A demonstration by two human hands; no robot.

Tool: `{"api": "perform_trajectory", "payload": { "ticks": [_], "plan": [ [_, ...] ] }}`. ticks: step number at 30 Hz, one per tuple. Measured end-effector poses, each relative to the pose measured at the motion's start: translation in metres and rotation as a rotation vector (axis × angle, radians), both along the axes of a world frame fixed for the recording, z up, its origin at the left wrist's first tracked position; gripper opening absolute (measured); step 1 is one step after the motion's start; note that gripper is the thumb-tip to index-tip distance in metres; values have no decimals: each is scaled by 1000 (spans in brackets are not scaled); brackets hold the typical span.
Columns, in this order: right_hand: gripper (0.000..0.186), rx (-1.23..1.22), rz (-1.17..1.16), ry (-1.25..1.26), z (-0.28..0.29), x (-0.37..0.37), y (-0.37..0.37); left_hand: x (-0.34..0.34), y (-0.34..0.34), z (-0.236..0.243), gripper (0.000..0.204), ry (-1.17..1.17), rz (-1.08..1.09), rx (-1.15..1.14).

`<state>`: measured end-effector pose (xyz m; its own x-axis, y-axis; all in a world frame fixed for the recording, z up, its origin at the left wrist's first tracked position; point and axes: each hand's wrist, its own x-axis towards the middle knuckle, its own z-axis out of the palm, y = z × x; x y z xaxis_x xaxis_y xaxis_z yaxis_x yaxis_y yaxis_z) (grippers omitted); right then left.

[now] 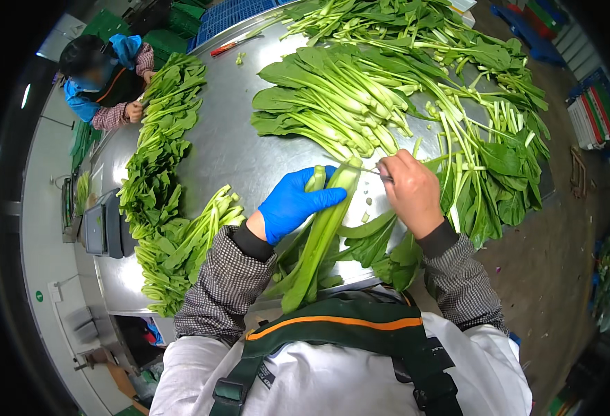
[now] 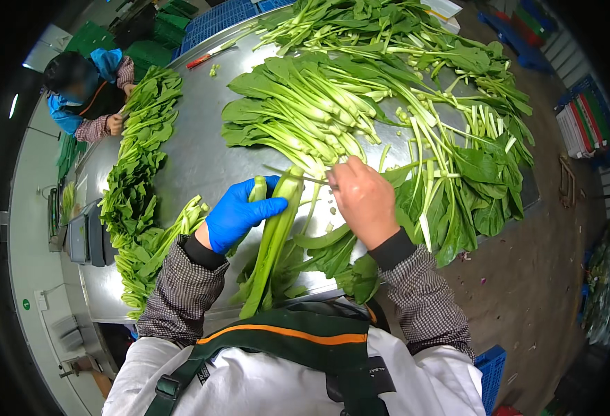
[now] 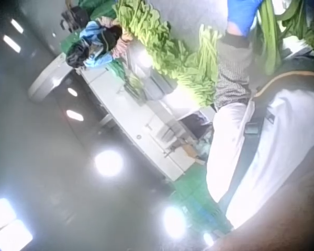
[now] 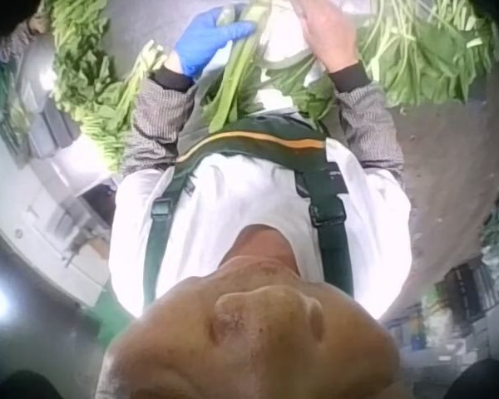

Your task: Trimming the root ends off leafy green vegetables using a small knife on a metal preparation table.

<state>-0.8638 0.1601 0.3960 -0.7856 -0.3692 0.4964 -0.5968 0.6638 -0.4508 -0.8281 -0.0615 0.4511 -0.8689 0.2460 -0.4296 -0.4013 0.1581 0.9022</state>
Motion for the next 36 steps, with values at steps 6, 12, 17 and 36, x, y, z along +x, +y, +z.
{"api": "perform_trajectory", "payload": {
  "ticks": [6,12,17,36],
  "plan": [
    [33,-665,158,-797,-4,6,-4,4,-5,-21,33,116,67,-97],
    [44,-718,201,-958,8,-7,-12,-17,-13,-21,25,18,136,-85],
    [37,-722,52,-820,12,-22,-14,-25,-37,-32,55,360,271,-257],
    [48,19,295,-532,-48,-17,-26,44,-172,-51,44,543,-226,-1237]
  ]
}}
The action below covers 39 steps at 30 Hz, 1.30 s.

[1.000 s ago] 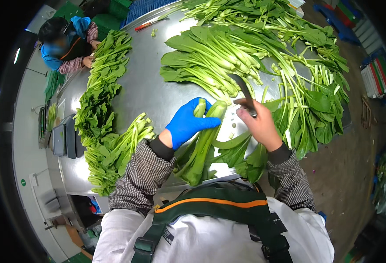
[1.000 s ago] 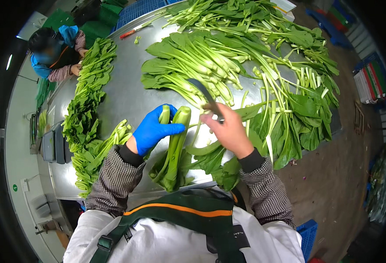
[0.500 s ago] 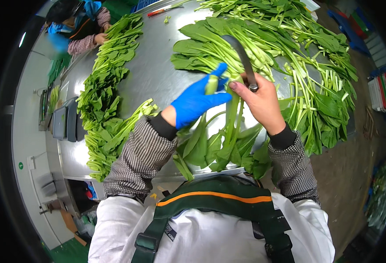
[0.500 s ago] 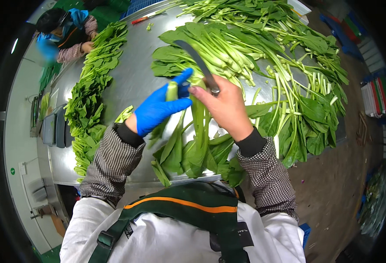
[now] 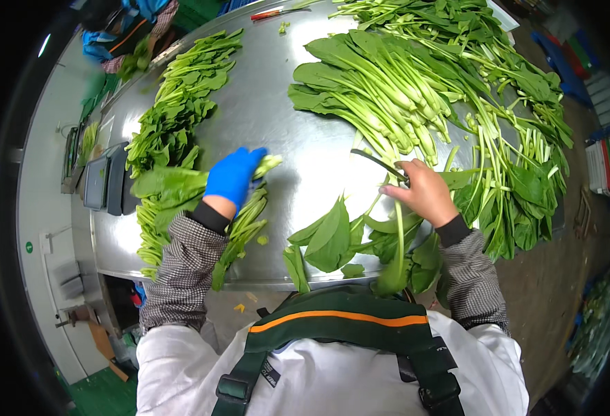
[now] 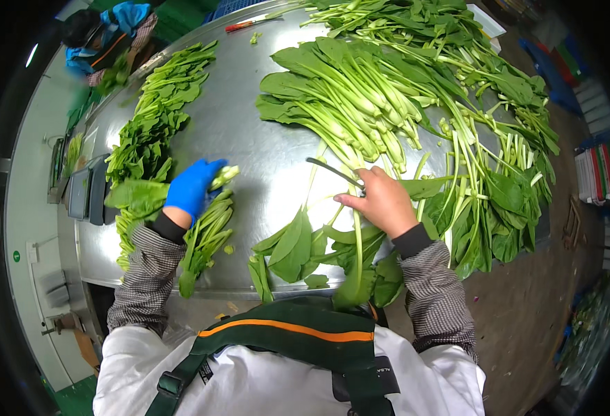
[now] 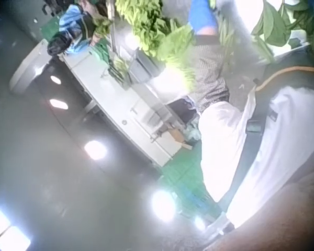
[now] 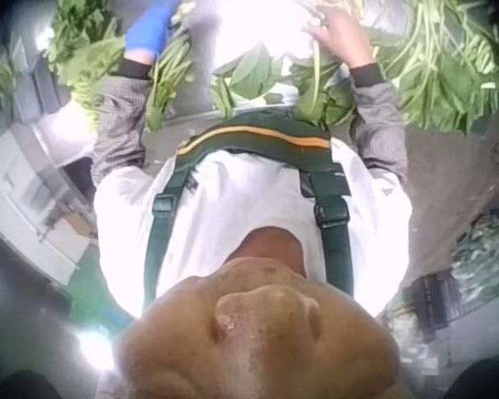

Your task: Trimming the root ends off leafy green vegetables using a small knife on a metal preparation table.

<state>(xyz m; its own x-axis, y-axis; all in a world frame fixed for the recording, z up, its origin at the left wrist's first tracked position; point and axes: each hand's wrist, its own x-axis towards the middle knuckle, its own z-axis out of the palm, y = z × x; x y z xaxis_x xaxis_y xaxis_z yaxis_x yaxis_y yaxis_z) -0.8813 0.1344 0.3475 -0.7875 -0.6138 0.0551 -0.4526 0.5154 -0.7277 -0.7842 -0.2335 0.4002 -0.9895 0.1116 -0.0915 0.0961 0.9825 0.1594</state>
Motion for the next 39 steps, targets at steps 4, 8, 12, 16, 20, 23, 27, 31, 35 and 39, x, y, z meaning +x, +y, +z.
{"api": "perform_trajectory", "payload": {
  "ticks": [4,8,12,16,20,23,27,31,35,39],
  "plan": [
    [35,168,-292,304,-25,-9,-17,30,-29,-48,69,-78,265,-242],
    [36,347,-312,386,-48,-27,-37,59,-34,-67,104,40,364,-34],
    [45,495,-335,239,-52,-31,-59,49,6,-53,88,347,205,120],
    [47,519,-332,190,-55,-29,-51,32,67,-68,69,325,22,356],
    [40,498,-254,316,-59,-24,-59,29,98,-74,59,235,-47,372],
    [38,567,-259,263,-40,-21,-64,24,109,-65,53,62,-11,402],
    [36,317,-193,2,7,-22,-46,13,124,-46,62,315,-50,366],
    [27,67,-112,-197,56,-8,-22,-19,150,-16,74,456,-170,199],
    [28,-124,-139,-379,83,-8,-5,-45,170,-17,59,354,-286,271],
    [26,-315,-348,-69,58,-17,22,-52,164,-10,38,147,46,1046]
  ]
}}
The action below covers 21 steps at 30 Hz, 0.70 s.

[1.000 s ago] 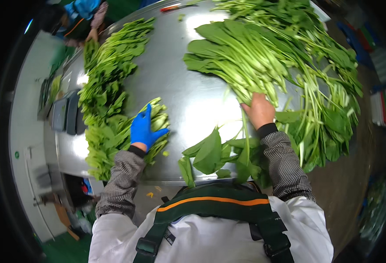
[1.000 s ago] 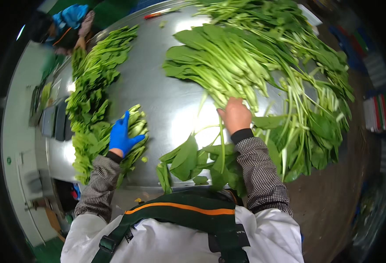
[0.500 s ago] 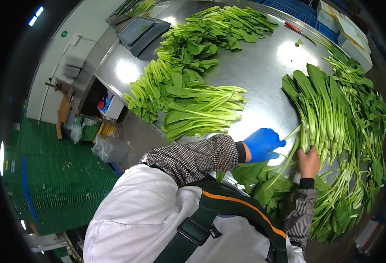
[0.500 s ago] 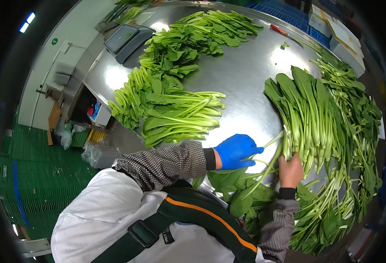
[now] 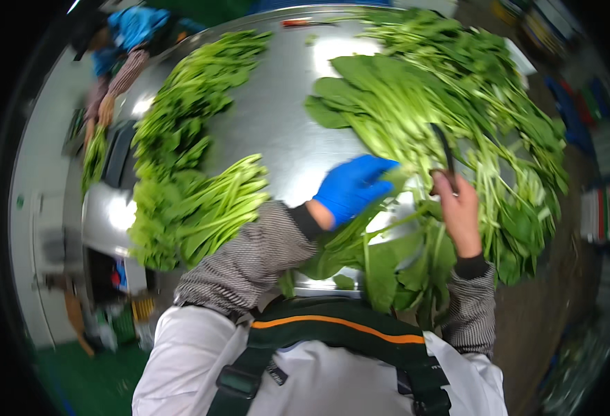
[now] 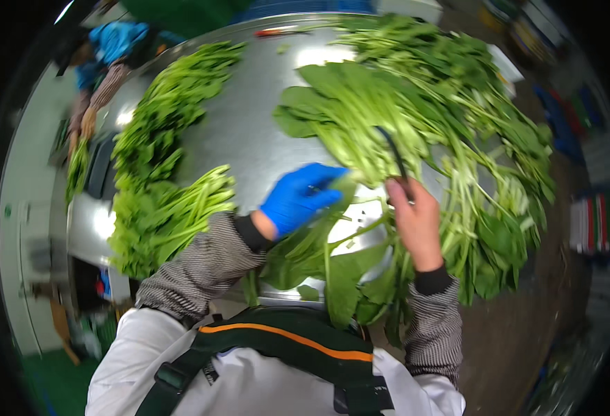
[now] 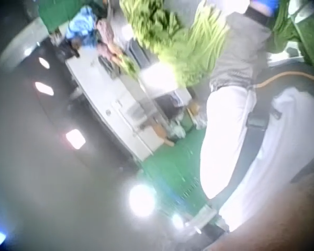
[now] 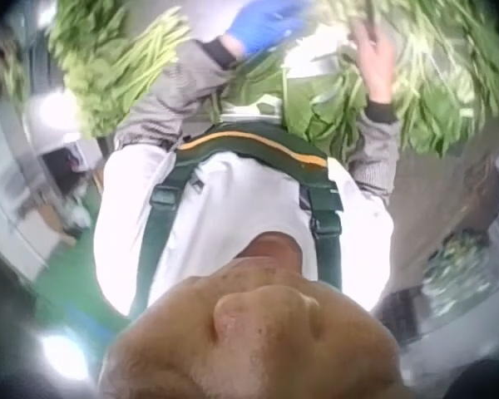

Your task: Trimming the root ends off leafy green vegetables using a small knife on a metal preparation table.

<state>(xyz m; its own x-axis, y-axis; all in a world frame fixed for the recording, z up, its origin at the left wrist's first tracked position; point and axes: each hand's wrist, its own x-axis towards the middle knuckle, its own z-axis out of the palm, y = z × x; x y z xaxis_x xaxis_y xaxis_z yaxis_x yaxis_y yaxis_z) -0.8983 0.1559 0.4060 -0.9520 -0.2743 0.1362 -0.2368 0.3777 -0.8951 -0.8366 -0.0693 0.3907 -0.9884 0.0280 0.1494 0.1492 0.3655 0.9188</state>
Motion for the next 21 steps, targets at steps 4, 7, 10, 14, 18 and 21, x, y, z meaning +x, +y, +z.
{"api": "perform_trajectory", "payload": {
  "ticks": [4,7,10,14,18,21],
  "plan": [
    [17,194,-61,307,12,18,0,-3,-6,19,38,-192,-65,103],
    [17,370,-60,523,19,24,-2,-1,5,32,41,-325,-116,193],
    [16,385,-26,677,18,21,-6,6,16,52,41,-448,-132,287],
    [9,388,-2,638,-7,11,1,11,12,50,39,-464,-149,325],
    [13,384,-154,249,-54,11,28,3,-1,30,38,-452,-198,467],
    [20,-79,-67,6,-16,25,6,7,-1,32,42,-473,-179,533]
  ]
}}
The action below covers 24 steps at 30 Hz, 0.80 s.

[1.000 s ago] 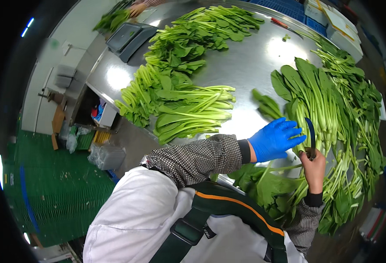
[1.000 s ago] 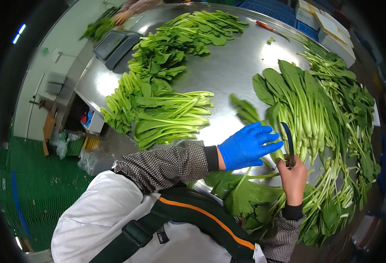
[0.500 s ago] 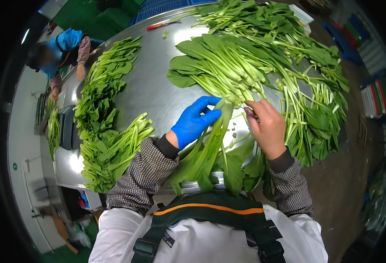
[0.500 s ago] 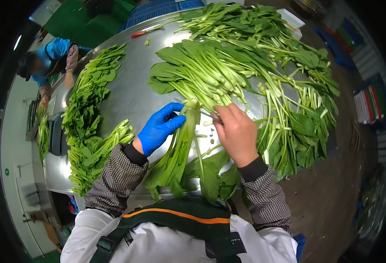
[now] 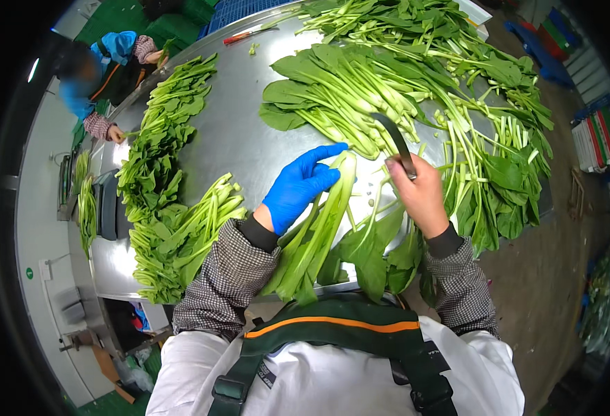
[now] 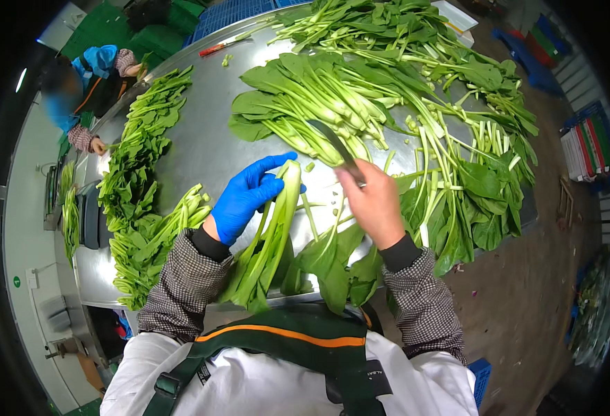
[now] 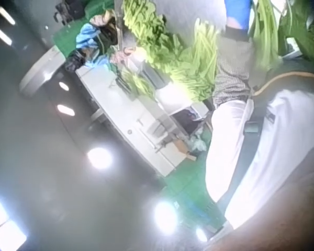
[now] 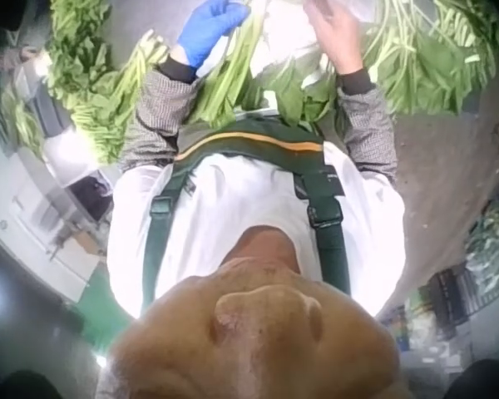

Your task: Trimming the root ends off leafy green vegetables using a small knife on a metal preparation table.

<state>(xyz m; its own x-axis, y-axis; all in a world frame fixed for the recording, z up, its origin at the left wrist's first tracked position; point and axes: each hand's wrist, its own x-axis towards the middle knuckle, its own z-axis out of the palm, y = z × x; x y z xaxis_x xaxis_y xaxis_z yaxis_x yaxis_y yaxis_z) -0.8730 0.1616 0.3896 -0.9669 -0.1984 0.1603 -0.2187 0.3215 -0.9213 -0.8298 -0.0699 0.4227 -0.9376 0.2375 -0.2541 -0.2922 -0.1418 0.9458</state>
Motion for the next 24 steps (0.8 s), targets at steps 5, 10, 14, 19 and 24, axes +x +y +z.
{"api": "perform_trajectory", "payload": {
  "ticks": [5,10,14,19,24],
  "plan": [
    [41,-74,312,-166,35,-2,-32,2,7,-15,47,269,62,-488],
    [39,-29,357,-306,19,-7,-17,-14,-15,-17,30,750,238,-1178],
    [36,-64,253,-301,16,-9,-25,-10,-25,-38,69,725,216,-852],
    [34,-121,277,-189,7,-21,-66,6,-12,-16,62,-62,-19,-105],
    [20,593,51,343,-62,-60,-89,11,-65,-7,39,-35,186,-70]
  ]
}}
